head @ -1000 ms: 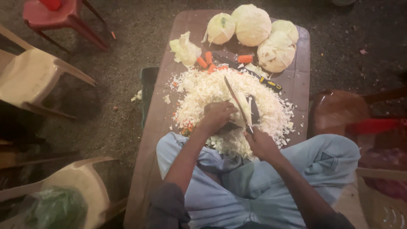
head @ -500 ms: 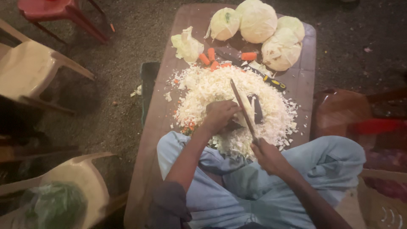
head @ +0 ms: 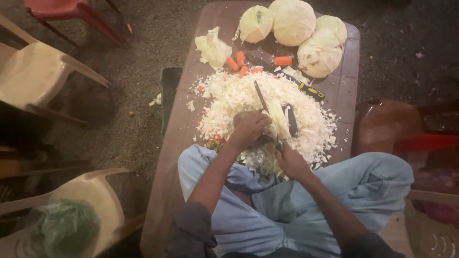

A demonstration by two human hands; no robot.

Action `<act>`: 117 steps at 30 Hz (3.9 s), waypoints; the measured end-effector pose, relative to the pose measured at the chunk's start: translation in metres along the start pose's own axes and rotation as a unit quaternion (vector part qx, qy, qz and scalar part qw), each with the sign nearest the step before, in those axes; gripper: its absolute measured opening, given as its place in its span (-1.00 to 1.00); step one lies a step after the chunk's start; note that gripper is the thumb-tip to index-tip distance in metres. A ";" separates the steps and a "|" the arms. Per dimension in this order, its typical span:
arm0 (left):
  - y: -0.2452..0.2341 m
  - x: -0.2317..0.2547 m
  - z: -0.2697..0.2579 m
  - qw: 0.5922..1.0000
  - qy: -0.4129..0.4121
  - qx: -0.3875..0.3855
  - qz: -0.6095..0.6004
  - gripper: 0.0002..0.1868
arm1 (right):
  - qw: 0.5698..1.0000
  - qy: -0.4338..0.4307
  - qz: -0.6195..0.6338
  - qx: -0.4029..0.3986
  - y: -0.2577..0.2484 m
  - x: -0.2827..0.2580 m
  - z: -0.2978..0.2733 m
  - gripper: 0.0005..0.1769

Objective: The person shreds cabbage by hand using a large knife on a cutting board. They repeatedly pick up cabbage heads, slice them into fine pieces, and push the shredded cabbage into a pile on the table.

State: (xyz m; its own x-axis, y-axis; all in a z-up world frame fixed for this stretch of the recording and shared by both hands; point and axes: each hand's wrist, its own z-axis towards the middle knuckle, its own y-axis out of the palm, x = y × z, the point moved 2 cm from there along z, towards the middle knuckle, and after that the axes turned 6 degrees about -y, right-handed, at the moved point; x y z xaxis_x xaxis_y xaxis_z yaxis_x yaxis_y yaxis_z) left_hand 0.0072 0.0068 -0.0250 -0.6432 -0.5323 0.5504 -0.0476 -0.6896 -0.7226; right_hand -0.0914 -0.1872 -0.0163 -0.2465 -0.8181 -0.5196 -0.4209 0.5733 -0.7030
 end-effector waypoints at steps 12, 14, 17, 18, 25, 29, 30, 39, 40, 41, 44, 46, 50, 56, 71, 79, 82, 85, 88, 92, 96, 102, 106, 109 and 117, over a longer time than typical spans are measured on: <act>0.002 0.007 -0.010 1.000 -0.018 0.007 -0.017 -0.62 | 1.000 0.014 0.021 -0.011 -0.062 -0.046 -0.062 -0.55; -0.003 0.010 -0.008 0.999 0.002 0.035 0.008 -0.62 | 1.000 0.016 0.018 -0.010 -0.058 -0.043 -0.062 -0.55; -0.007 0.011 -0.007 0.998 0.011 0.060 0.030 -0.62 | 0.999 0.022 -0.013 -0.028 -0.048 -0.028 -0.062 -0.53; -0.005 0.009 -0.008 0.997 0.011 0.066 0.034 -0.62 | 1.000 0.003 -0.023 -0.018 -0.044 -0.023 -0.059 -0.53; 0.009 -0.003 -0.006 1.000 -0.006 0.029 -0.009 -0.66 | 0.998 -0.026 -0.048 -0.008 -0.025 -0.016 -0.013 -0.49; 0.007 0.005 -0.011 0.999 -0.010 0.047 0.007 -0.71 | 0.997 -0.047 -0.049 -0.032 -0.020 0.006 -0.028 -0.48; 0.005 0.006 -0.012 0.999 -0.021 0.046 0.010 -0.72 | 0.998 -0.049 -0.038 -0.022 -0.014 0.010 -0.023 -0.47; -0.004 0.012 -0.003 0.998 0.016 0.068 -0.007 -0.72 | 0.997 -0.044 -0.054 0.043 0.024 0.015 0.010 -0.53; -0.003 0.009 -0.002 0.997 0.020 0.066 -0.018 -0.73 | 0.996 -0.070 -0.040 0.048 0.014 0.007 0.009 -0.55; -0.004 0.006 0.000 0.997 0.024 0.064 -0.029 -0.74 | 0.994 -0.095 -0.027 0.053 0.003 -0.004 0.006 -0.57; -0.007 0.010 -0.003 0.998 -0.020 0.057 -0.032 -0.81 | 0.994 0.065 0.061 -0.065 -0.029 -0.023 -0.013 -0.57; -0.013 0.012 0.002 0.997 -0.046 0.055 -0.032 -0.82 | 1.000 0.013 0.022 -0.014 -0.045 -0.037 -0.025 -0.56; -0.024 0.021 0.002 0.992 -0.048 0.076 -0.085 -0.83 | 0.996 -0.069 -0.046 0.029 -0.053 -0.040 -0.044 -0.60; -0.028 0.024 0.001 0.992 -0.051 0.085 -0.083 -0.85 | 1.000 0.010 -0.019 -0.023 -0.049 -0.034 -0.057 -0.57; -0.017 0.015 0.003 0.994 -0.031 0.095 -0.046 -0.83 | 0.993 -0.110 -0.007 0.047 0.001 -0.005 0.008 -0.52; -0.010 0.014 -0.006 0.994 -0.070 0.060 -0.067 -0.83 | 0.998 -0.044 -0.036 0.028 -0.035 -0.032 -0.038 -0.54; -0.006 0.011 -0.008 0.992 -0.075 0.070 -0.078 -0.80 | 0.998 -0.033 -0.048 0.012 -0.029 -0.025 -0.038 -0.53; -0.005 0.011 -0.008 0.992 -0.075 0.090 -0.049 -0.81 | 0.999 -0.028 -0.043 0.002 -0.014 -0.012 -0.032 -0.52; -0.010 0.012 -0.005 0.992 -0.055 0.114 -0.022 -0.82 | 0.997 -0.057 -0.032 0.030 0.009 0.001 -0.012 -0.50; -0.012 0.015 -0.005 0.991 -0.055 0.120 -0.020 -0.83 | 0.996 -0.063 -0.055 0.024 0.032 0.012 0.009 -0.52; -0.007 0.015 -0.005 0.993 -0.081 0.087 -0.010 -0.91 | 0.997 -0.051 -0.048 0.024 0.026 0.009 0.012 -0.53; 0.005 0.009 -0.016 0.991 -0.092 0.099 0.021 -0.92 | 0.999 -0.023 -0.009 0.021 -0.010 -0.019 -0.018 -0.49; 0.006 0.010 -0.017 0.988 -0.084 0.118 0.054 -0.84 | 0.996 -0.055 -0.046 0.050 -0.010 -0.022 -0.032 -0.51; 0.007 0.008 -0.018 0.988 -0.085 0.120 0.044 -0.83 | 0.995 -0.055 -0.065 0.052 0.000 -0.011 -0.027 -0.51; 0.007 0.007 -0.017 0.986 -0.105 0.121 0.036 -0.90 | 0.994 -0.048 -0.066 0.066 0.041 0.002 -0.005 -0.48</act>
State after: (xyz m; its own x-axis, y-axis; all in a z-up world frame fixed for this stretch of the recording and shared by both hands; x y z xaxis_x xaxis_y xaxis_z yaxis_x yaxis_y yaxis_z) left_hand -0.0106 0.0070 -0.0334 -0.4640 -0.6568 0.5944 0.1918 -0.7296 -0.6565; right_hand -0.1141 -0.1657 -0.0442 -0.1097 -0.8826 -0.4572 -0.3243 0.4666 -0.8229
